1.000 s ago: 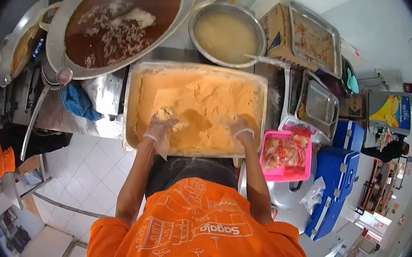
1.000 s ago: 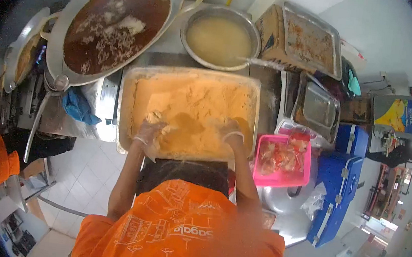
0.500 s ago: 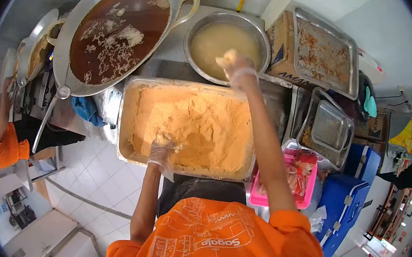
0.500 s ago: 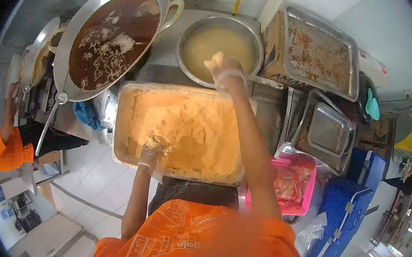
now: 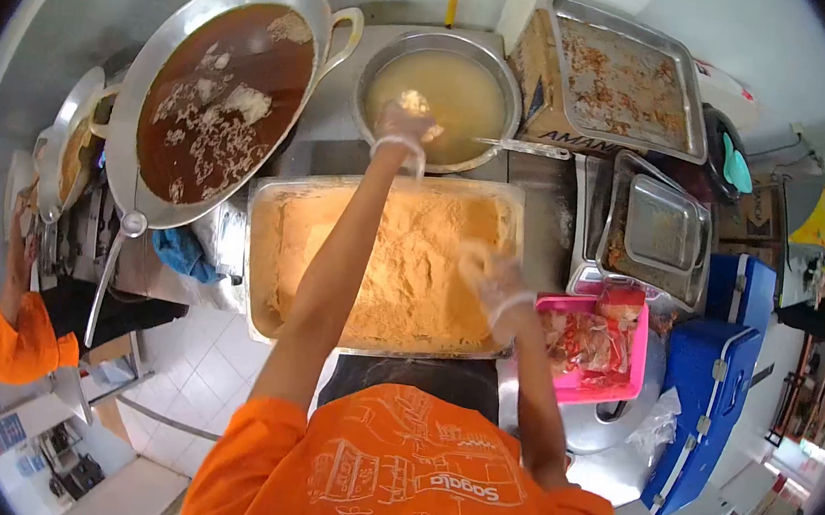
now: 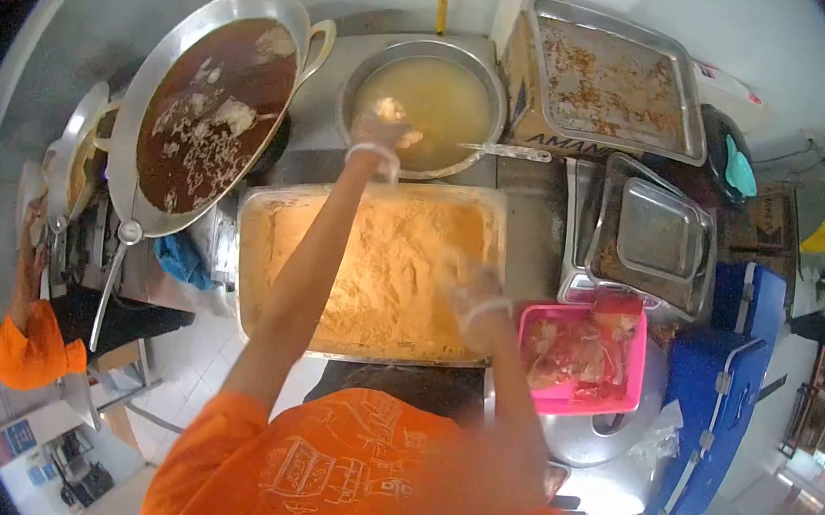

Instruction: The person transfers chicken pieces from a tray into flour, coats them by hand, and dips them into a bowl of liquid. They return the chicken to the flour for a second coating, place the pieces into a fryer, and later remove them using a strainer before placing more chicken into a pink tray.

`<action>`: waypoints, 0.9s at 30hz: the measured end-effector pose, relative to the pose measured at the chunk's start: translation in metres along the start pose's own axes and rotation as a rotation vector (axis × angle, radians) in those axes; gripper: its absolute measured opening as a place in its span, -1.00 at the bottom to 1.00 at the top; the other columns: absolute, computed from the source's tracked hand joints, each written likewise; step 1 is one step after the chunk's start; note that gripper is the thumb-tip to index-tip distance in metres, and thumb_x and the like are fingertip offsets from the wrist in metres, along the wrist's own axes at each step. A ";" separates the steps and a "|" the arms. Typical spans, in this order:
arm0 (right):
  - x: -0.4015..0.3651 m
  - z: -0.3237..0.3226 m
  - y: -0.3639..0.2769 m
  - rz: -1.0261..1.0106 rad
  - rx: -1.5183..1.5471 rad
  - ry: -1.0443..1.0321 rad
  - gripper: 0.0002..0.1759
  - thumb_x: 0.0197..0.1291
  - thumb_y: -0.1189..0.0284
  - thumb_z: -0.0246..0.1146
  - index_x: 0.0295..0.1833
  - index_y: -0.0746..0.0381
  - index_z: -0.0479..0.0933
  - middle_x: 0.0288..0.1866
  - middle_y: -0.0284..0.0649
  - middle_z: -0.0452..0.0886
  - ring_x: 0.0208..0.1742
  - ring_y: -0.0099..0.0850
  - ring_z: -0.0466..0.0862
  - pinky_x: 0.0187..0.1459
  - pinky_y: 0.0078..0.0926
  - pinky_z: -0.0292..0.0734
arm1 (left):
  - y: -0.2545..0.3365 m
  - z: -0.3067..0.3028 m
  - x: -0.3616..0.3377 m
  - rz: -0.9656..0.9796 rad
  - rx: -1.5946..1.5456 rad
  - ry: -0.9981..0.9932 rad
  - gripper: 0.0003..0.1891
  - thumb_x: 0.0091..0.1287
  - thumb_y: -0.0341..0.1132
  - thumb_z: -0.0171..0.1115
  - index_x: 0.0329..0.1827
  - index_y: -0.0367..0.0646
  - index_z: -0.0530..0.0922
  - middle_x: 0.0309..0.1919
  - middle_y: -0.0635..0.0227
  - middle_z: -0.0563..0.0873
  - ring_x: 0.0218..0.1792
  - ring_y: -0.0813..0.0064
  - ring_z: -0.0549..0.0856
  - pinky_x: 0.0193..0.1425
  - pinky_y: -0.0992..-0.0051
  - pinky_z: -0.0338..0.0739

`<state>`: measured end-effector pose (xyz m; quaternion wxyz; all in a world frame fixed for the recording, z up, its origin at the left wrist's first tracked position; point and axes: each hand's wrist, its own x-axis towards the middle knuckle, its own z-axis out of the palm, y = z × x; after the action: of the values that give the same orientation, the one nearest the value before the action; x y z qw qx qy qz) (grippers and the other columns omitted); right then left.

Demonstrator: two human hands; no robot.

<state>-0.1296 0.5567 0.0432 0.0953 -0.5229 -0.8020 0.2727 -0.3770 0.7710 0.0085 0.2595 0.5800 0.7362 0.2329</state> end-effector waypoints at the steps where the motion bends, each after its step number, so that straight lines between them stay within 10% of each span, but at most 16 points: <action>1: -0.019 -0.017 -0.033 0.119 0.154 -0.113 -0.62 0.24 0.20 0.03 0.02 0.19 0.52 -0.17 0.00 0.62 -0.14 -0.13 0.63 -0.08 -0.24 0.50 | -0.018 0.025 0.033 0.096 0.113 -0.056 -0.40 -0.14 -0.12 0.43 -0.07 -0.35 0.52 -0.15 0.00 0.67 -0.15 0.18 0.68 -0.10 0.37 0.56; 4: -0.053 0.020 -0.041 0.263 0.298 -0.079 -0.59 0.21 0.17 0.07 0.02 0.22 0.51 -0.16 0.01 0.62 -0.14 -0.10 0.62 -0.11 -0.21 0.50 | -0.008 0.032 0.048 0.063 0.099 -0.260 -0.44 -0.14 -0.15 0.43 -0.14 -0.39 0.53 -0.22 -0.01 0.68 -0.20 0.20 0.70 -0.17 0.36 0.58; 9: -0.018 0.042 -0.066 0.225 0.129 -0.108 -0.50 0.20 0.16 0.11 0.16 0.26 0.41 0.03 0.07 0.55 -0.07 -0.08 0.59 -0.04 -0.19 0.49 | 0.017 -0.050 -0.023 -0.110 0.055 -0.031 -0.53 -0.06 -0.16 0.35 -0.19 -0.40 0.56 -0.20 -0.11 0.65 -0.13 0.12 0.67 -0.08 0.31 0.57; 15: 0.027 0.151 -0.046 0.182 -0.582 -0.829 -0.28 0.19 0.16 0.12 0.40 0.22 0.09 0.31 0.17 0.27 0.18 -0.07 0.46 0.23 -0.19 0.34 | -0.048 -0.112 -0.141 0.130 -0.268 -0.013 -0.60 -0.01 -0.22 0.28 -0.11 -0.23 0.59 -0.12 -0.06 0.64 -0.09 0.08 0.65 0.02 0.31 0.53; 17: -0.004 0.143 -0.056 0.021 -0.458 -0.474 -0.48 0.13 0.32 0.18 0.19 0.34 0.35 0.08 0.11 0.49 0.12 -0.16 0.51 0.06 -0.25 0.45 | -0.076 -0.121 -0.186 0.192 -0.404 -0.029 -0.62 0.02 -0.22 0.26 -0.11 -0.21 0.59 -0.12 -0.02 0.65 -0.11 0.09 0.66 0.01 0.31 0.54; 24: -0.007 0.085 -0.041 0.328 -0.167 -0.547 -0.19 -0.02 0.10 0.30 0.29 0.30 0.24 0.07 0.05 0.51 0.01 -0.18 0.56 0.05 -0.33 0.43 | -0.164 -0.081 -0.266 -0.044 0.293 -0.654 -0.44 0.07 0.09 0.16 0.00 -0.16 0.56 -0.06 0.12 0.65 0.01 0.22 0.61 0.11 0.30 0.47; 27: -0.003 0.113 -0.056 0.243 -0.104 -0.464 -0.33 -0.01 0.08 0.28 0.14 0.30 0.41 0.04 0.01 0.56 -0.01 -0.18 0.57 0.04 -0.32 0.42 | -0.190 -0.033 -0.272 0.210 0.237 -0.793 -0.44 0.06 0.06 0.19 0.00 -0.19 0.57 -0.12 0.08 0.67 -0.07 0.22 0.65 0.03 0.34 0.51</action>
<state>-0.2219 0.4986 -0.0201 -0.1517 -0.5432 -0.7464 0.3534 -0.4851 0.4631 -0.0584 0.4289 0.7223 0.5380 -0.0694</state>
